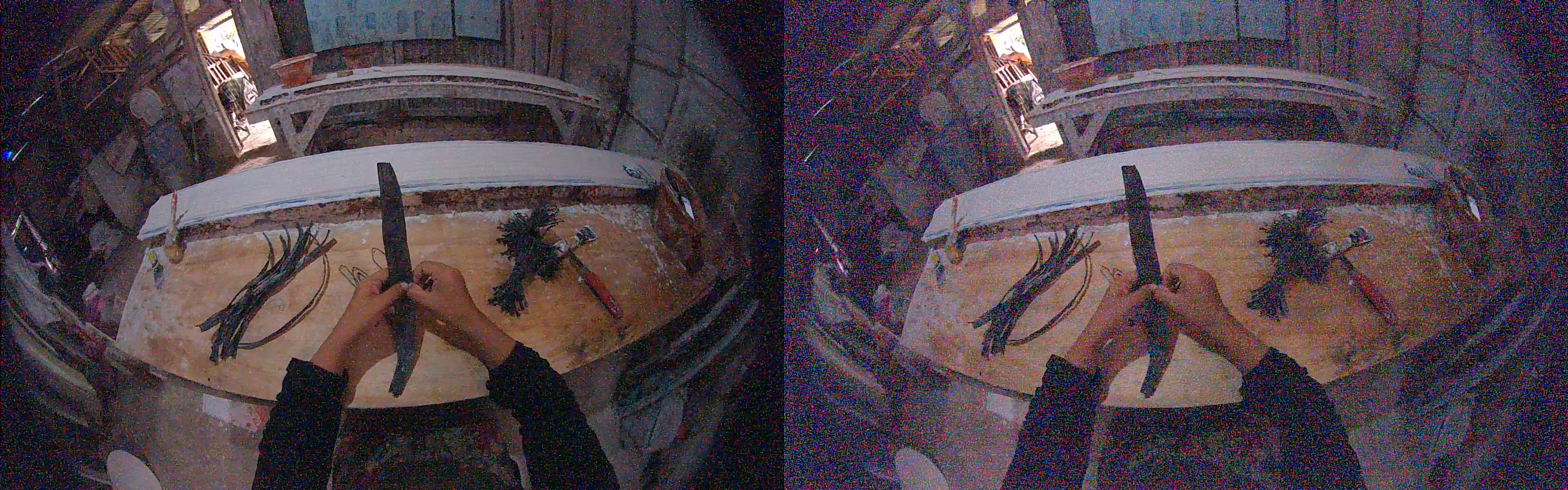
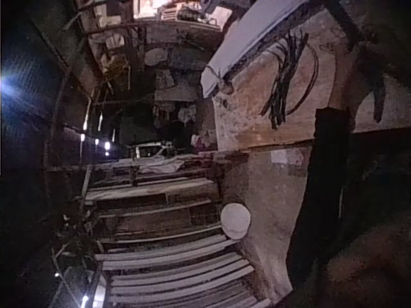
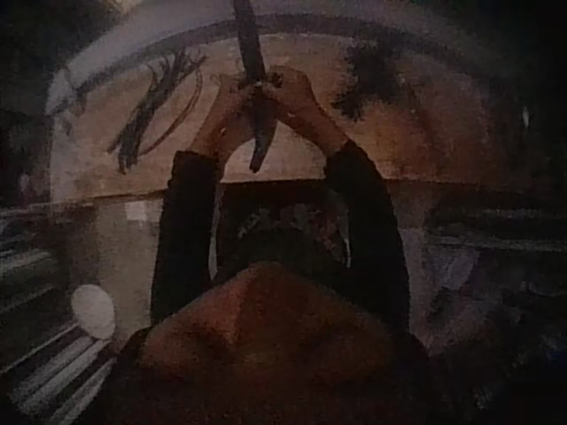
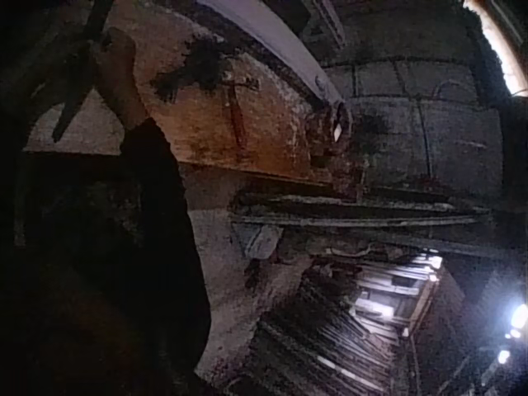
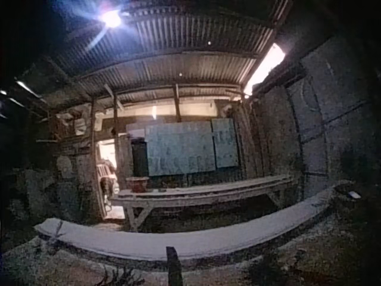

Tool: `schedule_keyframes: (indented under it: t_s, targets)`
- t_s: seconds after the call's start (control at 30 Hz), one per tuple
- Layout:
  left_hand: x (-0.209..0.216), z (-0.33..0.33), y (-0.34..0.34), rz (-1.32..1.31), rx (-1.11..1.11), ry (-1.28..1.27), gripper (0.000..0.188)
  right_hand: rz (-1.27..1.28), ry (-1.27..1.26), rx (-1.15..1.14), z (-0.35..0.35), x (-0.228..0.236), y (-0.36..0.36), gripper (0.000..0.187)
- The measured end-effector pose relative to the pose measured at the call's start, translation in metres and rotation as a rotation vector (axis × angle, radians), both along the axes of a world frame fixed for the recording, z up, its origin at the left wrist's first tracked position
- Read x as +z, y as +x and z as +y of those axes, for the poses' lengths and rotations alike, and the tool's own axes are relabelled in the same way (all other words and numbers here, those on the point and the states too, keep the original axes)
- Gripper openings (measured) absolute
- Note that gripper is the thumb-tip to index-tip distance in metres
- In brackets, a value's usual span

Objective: The person repeatedly picks up thin black cords from a pile on a wooden workbench, bends them into loops, and ties them together by hand. The tied bundles are placed back on the bench as the process continues.

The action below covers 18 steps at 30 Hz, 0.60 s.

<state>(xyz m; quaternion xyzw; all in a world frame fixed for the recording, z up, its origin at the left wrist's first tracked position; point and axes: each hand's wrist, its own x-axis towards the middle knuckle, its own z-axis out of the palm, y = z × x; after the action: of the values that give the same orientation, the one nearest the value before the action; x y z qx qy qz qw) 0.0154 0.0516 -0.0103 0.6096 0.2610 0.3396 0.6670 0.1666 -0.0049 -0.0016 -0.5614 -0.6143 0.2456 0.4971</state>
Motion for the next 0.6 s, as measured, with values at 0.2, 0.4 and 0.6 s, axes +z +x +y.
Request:
schedule_keyframes:
  t_s: [0.2,0.4,0.6]
  targets:
    - [0.001,-0.007,0.003,-0.207,-0.073,-0.276,0.019,-0.052,0.035,-0.001,0.005,-0.004,0.005,0.019]
    - [-0.004,0.007,-0.002,-0.03,-0.051,-0.072,0.021,-0.02,-0.11,0.012,0.001,0.004,0.006,0.022]
    - [0.007,0.022,-0.029,-0.237,0.263,0.266,0.019,0.067,-0.33,0.084,0.002,-0.003,0.012,0.022]
